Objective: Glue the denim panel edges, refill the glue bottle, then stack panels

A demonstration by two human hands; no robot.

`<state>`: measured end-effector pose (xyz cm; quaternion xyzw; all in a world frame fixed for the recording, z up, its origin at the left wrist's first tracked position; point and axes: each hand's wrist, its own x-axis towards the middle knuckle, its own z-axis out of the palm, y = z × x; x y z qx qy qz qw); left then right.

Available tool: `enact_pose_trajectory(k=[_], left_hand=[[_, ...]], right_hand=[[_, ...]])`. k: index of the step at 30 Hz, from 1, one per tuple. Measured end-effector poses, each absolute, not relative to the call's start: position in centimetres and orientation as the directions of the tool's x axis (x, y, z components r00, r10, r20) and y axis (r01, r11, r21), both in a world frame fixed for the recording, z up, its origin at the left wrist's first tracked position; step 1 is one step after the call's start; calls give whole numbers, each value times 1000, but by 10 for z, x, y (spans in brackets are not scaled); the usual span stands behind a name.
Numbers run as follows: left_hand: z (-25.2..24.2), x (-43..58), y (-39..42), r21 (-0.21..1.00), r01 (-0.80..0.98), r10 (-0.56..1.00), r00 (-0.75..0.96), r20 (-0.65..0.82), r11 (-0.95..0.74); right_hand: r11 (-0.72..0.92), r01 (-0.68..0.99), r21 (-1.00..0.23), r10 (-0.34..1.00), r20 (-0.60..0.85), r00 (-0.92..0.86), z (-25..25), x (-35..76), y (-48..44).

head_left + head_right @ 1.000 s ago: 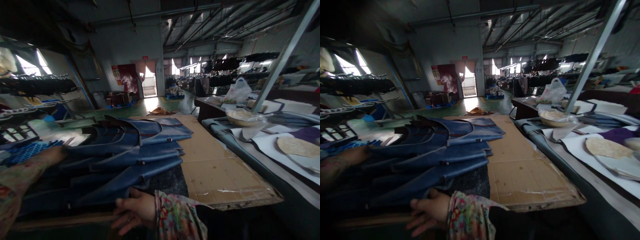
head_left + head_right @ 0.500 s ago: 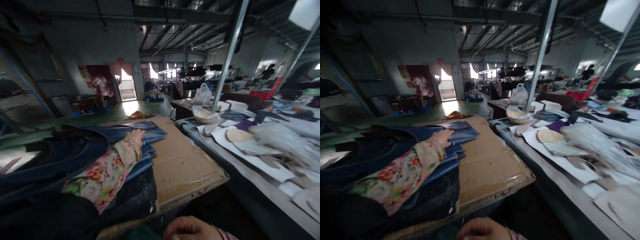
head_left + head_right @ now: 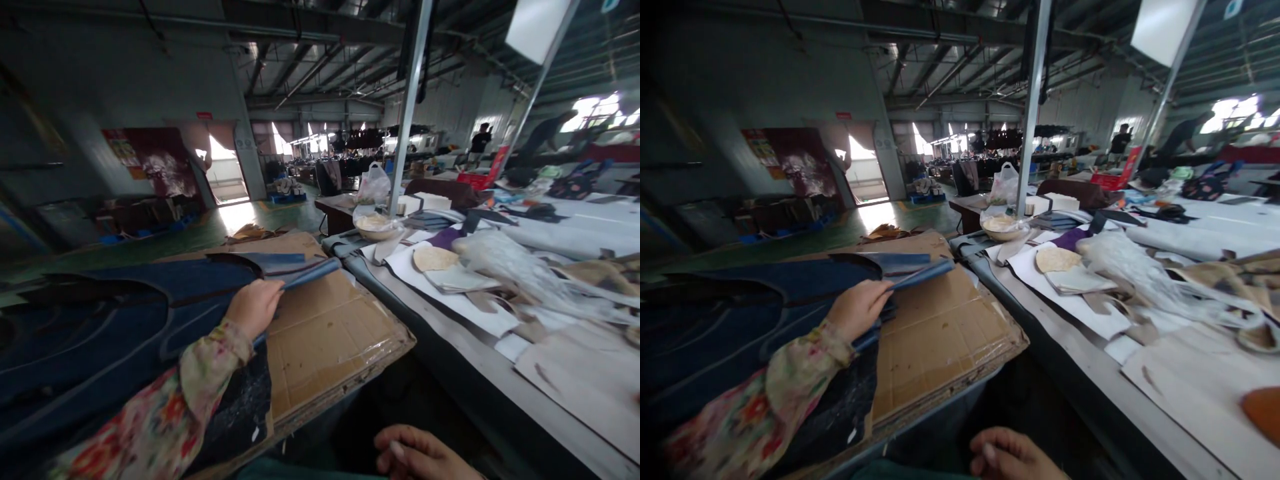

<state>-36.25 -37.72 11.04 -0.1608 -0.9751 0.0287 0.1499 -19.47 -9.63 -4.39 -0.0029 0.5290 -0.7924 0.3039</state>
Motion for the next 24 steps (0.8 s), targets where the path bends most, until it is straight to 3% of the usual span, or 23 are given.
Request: enact_pose_trajectory(k=[3,6,16,24], left_hand=[[87,-306,-345,-80,555,559,-805,199,828],[59,-269,-320,-60,651,653,-757,30,757],[43,-237,-307,-108,634,633,-772,-54,765],[36,-246,-297,-17,621,619,-784,-45,784]], right_hand=[[-351,447,-823,-400,-300,-866,-34,-212,-101],[-406,452,-794,-328,-335,-883,-23,-231,-106],[-318,429,-845,-291,-344,-893,-10,-267,-104],[-396,375,-838,-152,-343,-927,-22,-262,-95]])
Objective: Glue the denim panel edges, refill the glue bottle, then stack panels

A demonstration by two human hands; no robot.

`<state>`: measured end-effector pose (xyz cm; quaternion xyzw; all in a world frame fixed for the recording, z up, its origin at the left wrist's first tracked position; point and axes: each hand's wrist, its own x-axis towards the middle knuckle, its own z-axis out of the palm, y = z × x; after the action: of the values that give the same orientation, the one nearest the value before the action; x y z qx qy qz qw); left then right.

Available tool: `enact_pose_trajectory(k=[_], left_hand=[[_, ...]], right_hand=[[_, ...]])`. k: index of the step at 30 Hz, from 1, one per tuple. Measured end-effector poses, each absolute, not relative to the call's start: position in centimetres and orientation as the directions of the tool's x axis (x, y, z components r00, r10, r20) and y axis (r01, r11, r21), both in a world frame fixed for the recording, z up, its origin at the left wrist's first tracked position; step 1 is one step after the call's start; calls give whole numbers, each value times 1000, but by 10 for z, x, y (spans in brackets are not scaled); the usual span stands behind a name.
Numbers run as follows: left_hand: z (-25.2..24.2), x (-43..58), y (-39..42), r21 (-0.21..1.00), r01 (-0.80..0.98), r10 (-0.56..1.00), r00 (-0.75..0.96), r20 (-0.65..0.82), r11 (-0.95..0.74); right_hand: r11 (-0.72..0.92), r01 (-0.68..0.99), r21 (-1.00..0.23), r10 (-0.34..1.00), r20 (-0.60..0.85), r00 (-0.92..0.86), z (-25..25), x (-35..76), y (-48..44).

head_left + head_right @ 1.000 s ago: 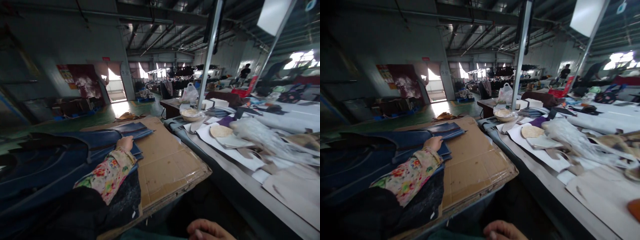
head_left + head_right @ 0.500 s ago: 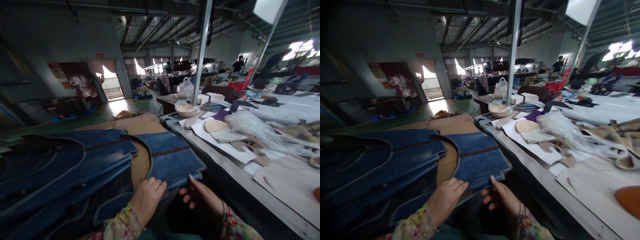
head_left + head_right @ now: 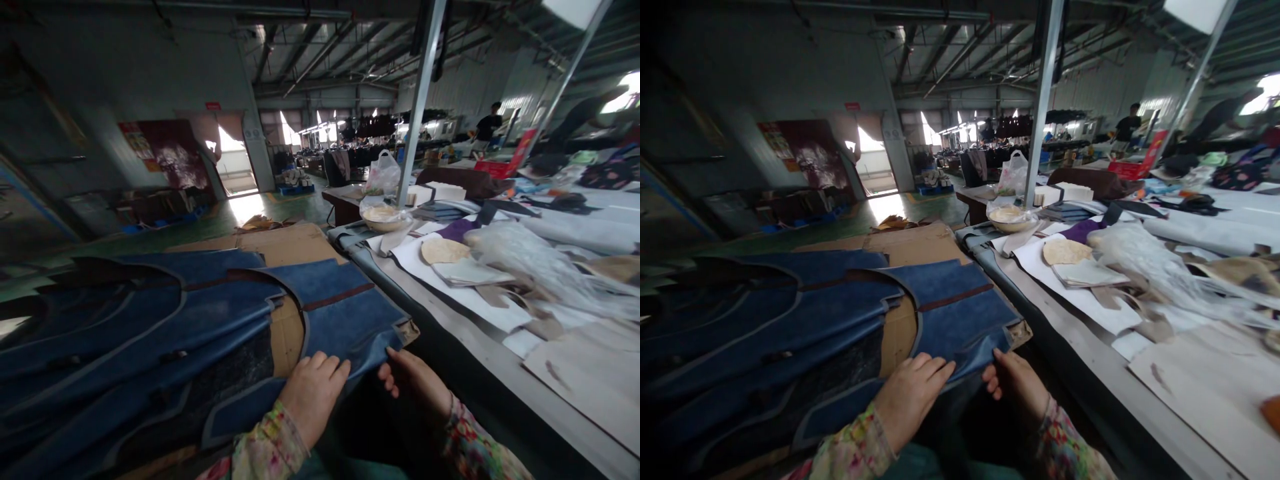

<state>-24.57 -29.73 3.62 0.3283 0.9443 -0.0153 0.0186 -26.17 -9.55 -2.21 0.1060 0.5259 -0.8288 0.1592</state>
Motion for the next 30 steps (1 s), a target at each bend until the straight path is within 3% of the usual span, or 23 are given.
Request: enact_pose_trajectory(k=[5,7,9,11,13,15,18,21,24,30], left_hand=[[59,-243,-334,157,603,611,-791,-9,782],[75,-252,-364,101,515,515,-857,22,851],[87,-268,-397,-42,348,350,-935,58,937],[92,-284,-427,-177,170,181,-982,49,969],[91,-297,-448,-229,79,85,-996,16,970],[86,-306,-460,-195,38,41,-999,11,980],[82,-314,-465,-176,-3,2,-1000,27,984],[83,-321,-464,-217,2,-1,-1000,-14,976],[88,-336,-468,-172,-37,-40,-999,-9,984],[136,-362,-522,22,-365,-363,-918,158,931]], right_hand=[[-337,360,-870,-139,-332,-933,-30,-251,-93],[-268,355,-896,-109,-338,-935,-30,-247,-90],[-145,311,-939,-41,-308,-950,-26,-243,-86],[22,170,-985,23,-169,-985,-18,-241,-83],[218,-71,-973,7,75,-997,-8,-241,-84],[401,-326,-856,-115,306,-945,2,-245,-90],[555,-538,-635,-308,444,-842,10,-258,-104],[638,-583,-503,-388,444,-808,10,-277,-116],[715,-557,-423,-438,349,-828,4,-293,-126],[830,-441,-343,-409,164,-898,2,-296,-137]])
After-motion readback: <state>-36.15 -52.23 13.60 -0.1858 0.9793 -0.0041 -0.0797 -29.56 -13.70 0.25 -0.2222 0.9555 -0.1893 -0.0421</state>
